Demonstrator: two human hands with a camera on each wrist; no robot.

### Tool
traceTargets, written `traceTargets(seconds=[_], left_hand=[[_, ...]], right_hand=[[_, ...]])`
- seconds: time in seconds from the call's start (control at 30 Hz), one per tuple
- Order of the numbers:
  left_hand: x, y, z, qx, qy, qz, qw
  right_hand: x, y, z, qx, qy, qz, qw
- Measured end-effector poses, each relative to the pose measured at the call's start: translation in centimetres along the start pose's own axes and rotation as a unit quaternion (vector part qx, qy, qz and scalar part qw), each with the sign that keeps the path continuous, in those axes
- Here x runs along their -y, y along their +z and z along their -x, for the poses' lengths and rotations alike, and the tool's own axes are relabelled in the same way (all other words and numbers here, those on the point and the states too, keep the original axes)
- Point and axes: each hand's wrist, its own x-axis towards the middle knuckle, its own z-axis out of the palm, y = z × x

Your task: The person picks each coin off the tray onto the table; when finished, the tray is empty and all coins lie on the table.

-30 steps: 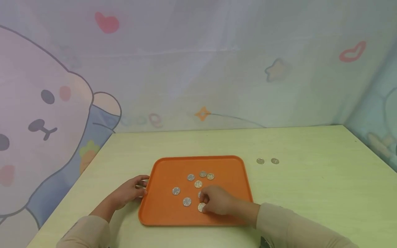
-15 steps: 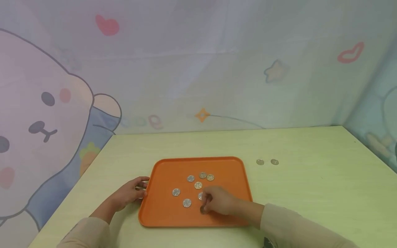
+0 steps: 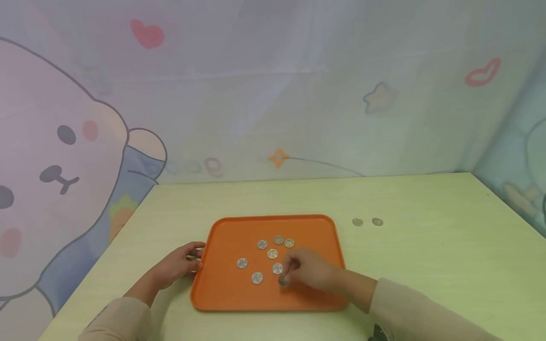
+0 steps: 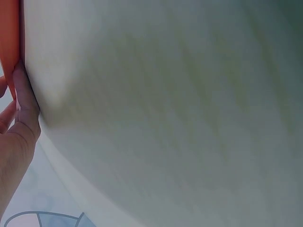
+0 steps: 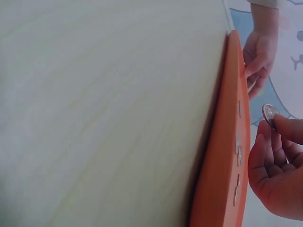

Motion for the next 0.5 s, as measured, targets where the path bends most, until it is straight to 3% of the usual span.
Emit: traceTargets(seconds=[0.5], left_hand=[[-0.1, 0.1, 0.0, -0.001, -0.003, 0.001, 1.0]], right_hand=[[0.2, -2.8, 0.9, -0.002, -0.013, -0.061, 0.9981]])
